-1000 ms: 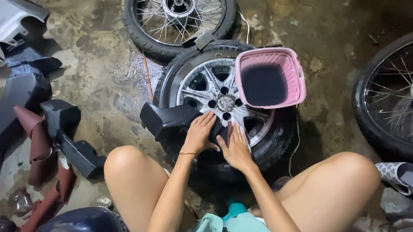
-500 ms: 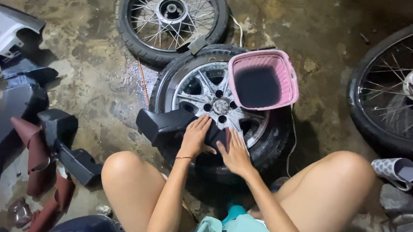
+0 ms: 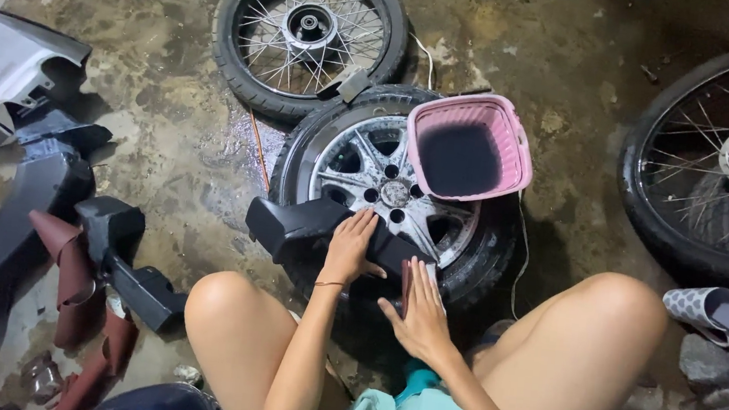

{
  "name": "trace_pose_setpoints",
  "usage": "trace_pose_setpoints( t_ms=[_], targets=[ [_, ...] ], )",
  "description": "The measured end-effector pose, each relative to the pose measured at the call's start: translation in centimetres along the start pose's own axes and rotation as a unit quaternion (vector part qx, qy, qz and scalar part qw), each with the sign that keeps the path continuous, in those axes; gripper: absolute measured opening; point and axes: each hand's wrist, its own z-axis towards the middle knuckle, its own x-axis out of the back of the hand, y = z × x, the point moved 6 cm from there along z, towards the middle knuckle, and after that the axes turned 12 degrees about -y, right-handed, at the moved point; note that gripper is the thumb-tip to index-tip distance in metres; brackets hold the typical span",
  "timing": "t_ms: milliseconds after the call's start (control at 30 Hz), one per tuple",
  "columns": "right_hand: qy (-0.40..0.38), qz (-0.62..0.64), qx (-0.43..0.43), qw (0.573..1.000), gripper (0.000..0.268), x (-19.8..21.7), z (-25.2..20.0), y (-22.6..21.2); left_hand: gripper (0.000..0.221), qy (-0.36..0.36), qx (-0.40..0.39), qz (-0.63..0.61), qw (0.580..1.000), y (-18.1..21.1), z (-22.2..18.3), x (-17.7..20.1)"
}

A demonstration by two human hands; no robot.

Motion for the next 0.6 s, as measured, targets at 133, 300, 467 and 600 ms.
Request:
trace_pose_setpoints(
  t_ms=[133, 300, 467, 600],
  targets=[
    [-0.029, 0.025, -0.026, 0.999, 0.093, -0.1, 5.1, 3.2, 0.13, -0.006, 0.006, 0.023, 1.0, 0.0, 0.2, -0.2],
    [0.044, 0.155, 0.041, 0.986, 0.067, 0.5, 8.3, 5.7, 0.132, -0.003, 0.002, -0.011, 1.0, 0.0, 0.0, 0.2],
    [0.088, 0.108, 0.062, 0.988, 0.067, -1.2, 4.4, 3.9, 0.132, 0.001, 0.005, -0.002, 1.0, -0.2, 0.1, -0.1],
    [0.046, 0.185, 0.061, 0.98, 0.088, -1.5, 0.5, 1.7, 0.144, 0.093, -0.087, 0.011, 0.992, -2.2, 1.3, -3.5]
  ],
)
